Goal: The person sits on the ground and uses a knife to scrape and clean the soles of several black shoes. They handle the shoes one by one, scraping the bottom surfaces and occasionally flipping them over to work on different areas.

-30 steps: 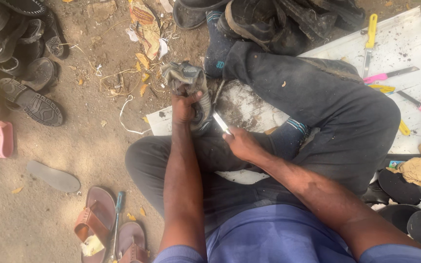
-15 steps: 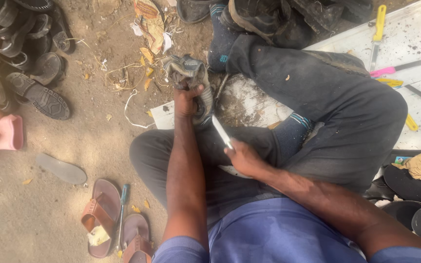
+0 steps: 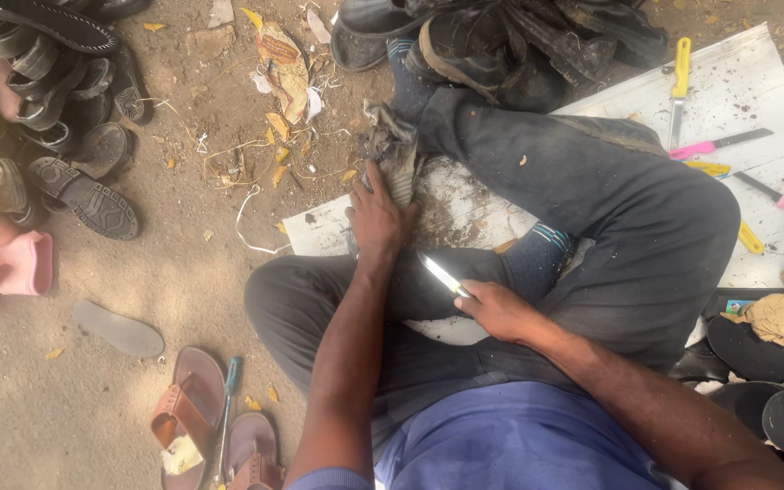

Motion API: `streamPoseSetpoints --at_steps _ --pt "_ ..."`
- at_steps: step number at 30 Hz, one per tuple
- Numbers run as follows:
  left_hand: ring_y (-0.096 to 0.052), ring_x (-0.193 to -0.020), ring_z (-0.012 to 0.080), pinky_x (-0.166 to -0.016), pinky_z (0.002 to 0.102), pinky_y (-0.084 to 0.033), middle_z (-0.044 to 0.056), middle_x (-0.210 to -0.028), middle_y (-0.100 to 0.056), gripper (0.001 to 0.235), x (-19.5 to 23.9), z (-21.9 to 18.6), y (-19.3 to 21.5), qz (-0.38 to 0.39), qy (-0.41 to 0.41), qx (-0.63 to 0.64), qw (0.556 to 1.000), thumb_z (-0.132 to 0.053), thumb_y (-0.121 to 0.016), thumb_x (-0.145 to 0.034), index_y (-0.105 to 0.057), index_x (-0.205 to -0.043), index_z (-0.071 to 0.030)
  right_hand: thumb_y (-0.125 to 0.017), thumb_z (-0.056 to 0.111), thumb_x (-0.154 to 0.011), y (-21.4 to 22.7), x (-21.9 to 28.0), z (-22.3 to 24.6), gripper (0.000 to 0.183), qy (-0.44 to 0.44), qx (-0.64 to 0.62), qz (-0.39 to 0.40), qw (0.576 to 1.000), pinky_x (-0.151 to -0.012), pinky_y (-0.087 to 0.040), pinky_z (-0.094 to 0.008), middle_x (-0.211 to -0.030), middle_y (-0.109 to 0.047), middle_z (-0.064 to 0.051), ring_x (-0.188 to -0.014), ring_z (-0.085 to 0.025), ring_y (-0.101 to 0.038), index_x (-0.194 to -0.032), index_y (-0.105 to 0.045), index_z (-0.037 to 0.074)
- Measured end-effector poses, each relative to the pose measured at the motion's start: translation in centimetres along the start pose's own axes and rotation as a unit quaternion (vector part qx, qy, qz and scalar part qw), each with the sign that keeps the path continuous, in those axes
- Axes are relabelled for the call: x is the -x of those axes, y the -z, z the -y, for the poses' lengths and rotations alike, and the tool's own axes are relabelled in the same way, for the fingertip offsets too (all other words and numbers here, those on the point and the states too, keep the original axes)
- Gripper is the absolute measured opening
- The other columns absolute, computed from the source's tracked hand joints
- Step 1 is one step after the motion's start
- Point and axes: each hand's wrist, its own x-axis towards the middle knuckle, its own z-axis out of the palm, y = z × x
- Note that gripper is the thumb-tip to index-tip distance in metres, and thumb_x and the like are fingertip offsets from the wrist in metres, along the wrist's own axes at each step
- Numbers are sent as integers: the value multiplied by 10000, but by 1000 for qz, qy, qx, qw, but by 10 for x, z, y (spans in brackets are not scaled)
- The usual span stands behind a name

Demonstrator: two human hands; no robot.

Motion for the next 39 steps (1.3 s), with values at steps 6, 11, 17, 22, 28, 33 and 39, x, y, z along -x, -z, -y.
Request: streamPoseSetpoints --at_steps 6,11,17,22,28,33,39 --pt "-468 -1317 460 -1069 604 -384 303 -1460 -419 1179 -2 8 -19 -39 13 29 999 -510 -817 -761 -92 -1607 -123 -566 294 -1006 13 40 45 272 12 -54 -30 998 -637 -486 -383 -708 -591 -80 -661 -169 -579 -1062 -621 33" --pt "-405 -1330 523 -1021 644 -373 389 -1438 -364 1120 -36 -13 -46 -134 77 -7 988 -589 -819 -812 -126 -1553 -113 -579 281 -981 9 54 56 304 99 -59 -58 992 -640 -480 -343 -724 -605 -36 -666 -125 -596 -1185 -596 56" --pt "-558 -1228 441 -1021 581 -466 281 -1362 -536 903 -42 4 -37 -104 75 40 991 -430 -797 -833 -269 -1487 -99 -562 281 -1017 25 13 14 275 -44 -68 -84 993 -602 -466 -408 -693 -558 -75 -635 -200 -551 -986 -614 13" --pt "-735 -865 387 -783 496 -592 252 -1125 -704 869 -39 14 -32 -163 3 110 980 -407 -759 -889 -268 -1514 -56 -559 268 -995 35 -59 3 258 55 24 -121 991 -658 -473 -457 -717 -613 -129 -696 -284 -634 -954 -634 25" --pt "-715 -820 441 -696 532 -556 258 -1075 -721 792 -40 21 -33 -186 -15 81 979 -326 -762 -874 -348 -1498 -71 -555 269 -1010 27 -135 7 260 71 107 -132 983 -752 -520 -536 -872 -700 -235 -831 -429 -692 -1081 -621 28" --pt "-715 -834 443 -697 536 -550 243 -1081 -715 738 -44 35 -49 -213 -40 63 974 -289 -777 -849 -390 -1441 -79 -534 261 -1016 30 -150 18 336 58 106 -123 985 -727 -522 -545 -854 -721 -234 -812 -434 -708 -1293 -582 76" --pt "-693 -735 415 -619 517 -520 238 -1022 -715 800 -48 41 -55 -176 -15 52 983 -328 -774 -859 -326 -1473 -80 -533 219 -1031 21 -146 13 322 112 73 -137 981 -700 -536 -527 -871 -713 -243 -807 -429 -720 -1304 -569 52"
